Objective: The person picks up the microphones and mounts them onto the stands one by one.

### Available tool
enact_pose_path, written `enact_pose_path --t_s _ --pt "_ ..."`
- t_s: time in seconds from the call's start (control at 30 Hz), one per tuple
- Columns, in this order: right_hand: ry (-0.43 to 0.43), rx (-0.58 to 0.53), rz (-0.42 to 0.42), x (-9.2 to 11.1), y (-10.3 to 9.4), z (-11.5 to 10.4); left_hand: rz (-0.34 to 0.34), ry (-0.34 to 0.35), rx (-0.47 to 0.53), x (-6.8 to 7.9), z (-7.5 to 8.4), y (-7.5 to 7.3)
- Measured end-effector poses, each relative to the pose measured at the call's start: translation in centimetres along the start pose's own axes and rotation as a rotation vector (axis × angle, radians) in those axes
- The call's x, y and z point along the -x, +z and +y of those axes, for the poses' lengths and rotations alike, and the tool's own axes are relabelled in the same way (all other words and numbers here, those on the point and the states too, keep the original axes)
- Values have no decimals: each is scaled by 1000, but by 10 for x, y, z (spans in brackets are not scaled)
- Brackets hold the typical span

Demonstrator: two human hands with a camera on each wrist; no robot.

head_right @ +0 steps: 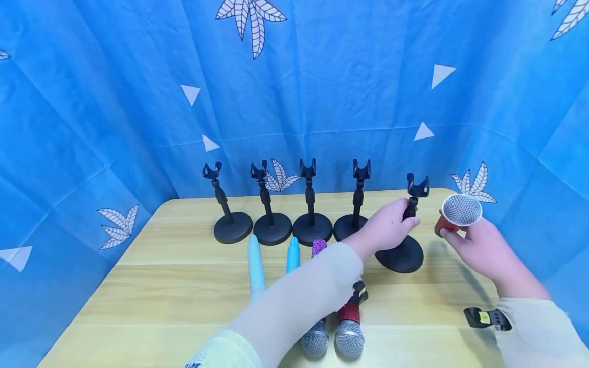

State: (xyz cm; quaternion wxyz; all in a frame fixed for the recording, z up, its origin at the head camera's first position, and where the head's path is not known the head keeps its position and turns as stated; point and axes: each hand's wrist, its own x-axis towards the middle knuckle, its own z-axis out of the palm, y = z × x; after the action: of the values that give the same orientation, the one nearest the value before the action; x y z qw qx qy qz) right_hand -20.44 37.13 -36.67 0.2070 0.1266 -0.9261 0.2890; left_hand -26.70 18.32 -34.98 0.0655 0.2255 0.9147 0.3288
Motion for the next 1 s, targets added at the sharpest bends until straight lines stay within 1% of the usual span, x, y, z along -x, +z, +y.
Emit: enact_pose_path --t_s 0.13,0.23,0.43,0.5,0.63,0.83,1.0 --pt "-41 -42 49 -8 -3 -4 5 -30 -97 10 9 -1" --pt "-46 -80 66 -13 -4 -8 14 -47 -130 19 10 -4" --pt "23 -147 82 -25 -1 -18 51 -84 -137 38 3 -6" --pt "48 -159 83 -29 1 -24 56 -84 -147 44 -1 -8" --pt "22 -192 98 -37 1 -36 48 -50 -143 53 -7 -11" --pt "-81 -274 129 -50 1 -51 13 9 -85 61 -14 -14" --pt "-124 -355 107 -58 0 -60 -15 45 -72 64 -18 -15"
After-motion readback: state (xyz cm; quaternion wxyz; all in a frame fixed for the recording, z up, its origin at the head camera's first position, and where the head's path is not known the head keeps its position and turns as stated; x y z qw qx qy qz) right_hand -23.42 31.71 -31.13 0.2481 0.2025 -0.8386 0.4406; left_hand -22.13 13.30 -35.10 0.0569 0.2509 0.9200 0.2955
